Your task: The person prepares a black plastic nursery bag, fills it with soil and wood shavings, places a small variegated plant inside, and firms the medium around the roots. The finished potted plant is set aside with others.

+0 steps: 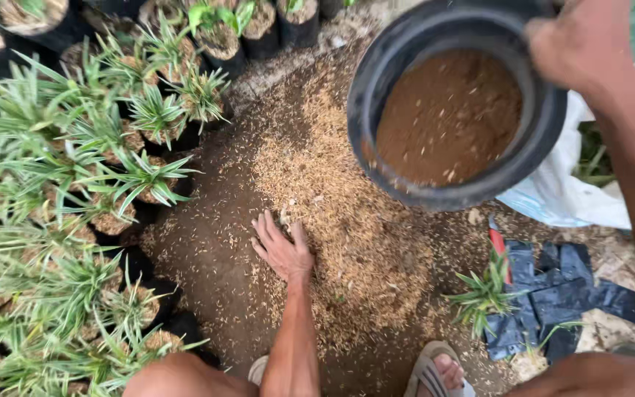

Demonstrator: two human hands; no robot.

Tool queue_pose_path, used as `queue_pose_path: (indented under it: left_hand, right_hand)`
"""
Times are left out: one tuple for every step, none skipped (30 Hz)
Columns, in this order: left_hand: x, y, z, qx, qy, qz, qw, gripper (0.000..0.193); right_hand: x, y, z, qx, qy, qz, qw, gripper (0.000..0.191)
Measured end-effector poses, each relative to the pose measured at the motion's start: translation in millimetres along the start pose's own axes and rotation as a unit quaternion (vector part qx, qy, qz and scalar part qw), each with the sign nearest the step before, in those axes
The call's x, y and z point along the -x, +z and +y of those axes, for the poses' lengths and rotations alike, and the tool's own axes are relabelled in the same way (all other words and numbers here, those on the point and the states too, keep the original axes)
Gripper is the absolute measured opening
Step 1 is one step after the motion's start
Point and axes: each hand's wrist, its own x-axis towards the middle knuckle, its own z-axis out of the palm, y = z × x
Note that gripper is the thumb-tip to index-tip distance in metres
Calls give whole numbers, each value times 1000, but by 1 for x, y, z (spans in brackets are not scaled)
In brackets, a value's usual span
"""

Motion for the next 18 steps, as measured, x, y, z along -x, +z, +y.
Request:
queue_pose_path:
  left_hand:
    - [4, -10, 17, 61, -31, 25, 997, 78]
    - [10, -21, 39, 123, -62, 45, 989, 78]
    - [17, -34, 62, 181, -93, 61, 977, 78]
    - [32, -45, 88, 307, -46, 44, 949, 80]
    - [55, -55, 116, 426, 0, 25, 904, 84]
    - [84, -68, 141, 569, -74, -59, 817, 85]
    - [110, -79, 166, 690, -144, -137, 696, 88]
    - [130, -89, 187, 675, -165, -163, 701, 84]
    - [148, -99, 204, 657, -188, -188, 705, 83]
    - [152, -102, 220, 629, -204, -196, 724, 85]
    - [154, -103, 234, 600, -224, -201, 741, 90]
    - [154, -102, 244, 630, -242, -205, 709, 91]
    - [153, -98, 252, 659, -259, -208, 675, 92]
    - [159, -92, 258, 623, -248, -183, 719, 91]
    - [163, -86, 262, 585, -234, -158, 760, 91]
    - [165, -80, 263, 562, -215, -159, 782, 93]
    - [170, -75, 261, 536, -199, -162, 804, 95]
    - [177, -74, 255, 504, -181, -169, 827, 98]
  right_hand:
    - [10, -28, -15, -55, -27, 19, 998, 34]
    - [20, -54, -28, -109, -56, 35, 992, 45]
    - [30, -77, -41, -117, -56, 50, 990, 47]
    - [41, -94, -56, -106, -45, 62, 991, 47]
    - [52, -110, -70, -94, -34, 75, 992, 46]
    - [60, -123, -85, -61, -18, 87, 994, 42]
    - [67, -139, -99, -27, -4, 103, 994, 39]
    - [77, -150, -118, -24, 6, 115, 993, 44]
    - [88, -160, -140, -9, 7, 125, 992, 48]
    - [100, -168, -160, 5, 8, 135, 991, 51]
    - [110, -170, -181, 32, -1, 141, 989, 52]
    - [118, -170, -199, 39, -27, 135, 990, 56]
    - [125, -167, -213, 44, -52, 126, 990, 59]
    - [133, -165, -222, 48, -75, 114, 989, 62]
    - [135, -161, -221, 55, -62, 121, 989, 58]
    - [131, -156, -213, 64, -51, 129, 988, 53]
    - [133, -152, -206, 73, -38, 134, 988, 49]
    - [143, -146, -203, 68, -47, 125, 989, 51]
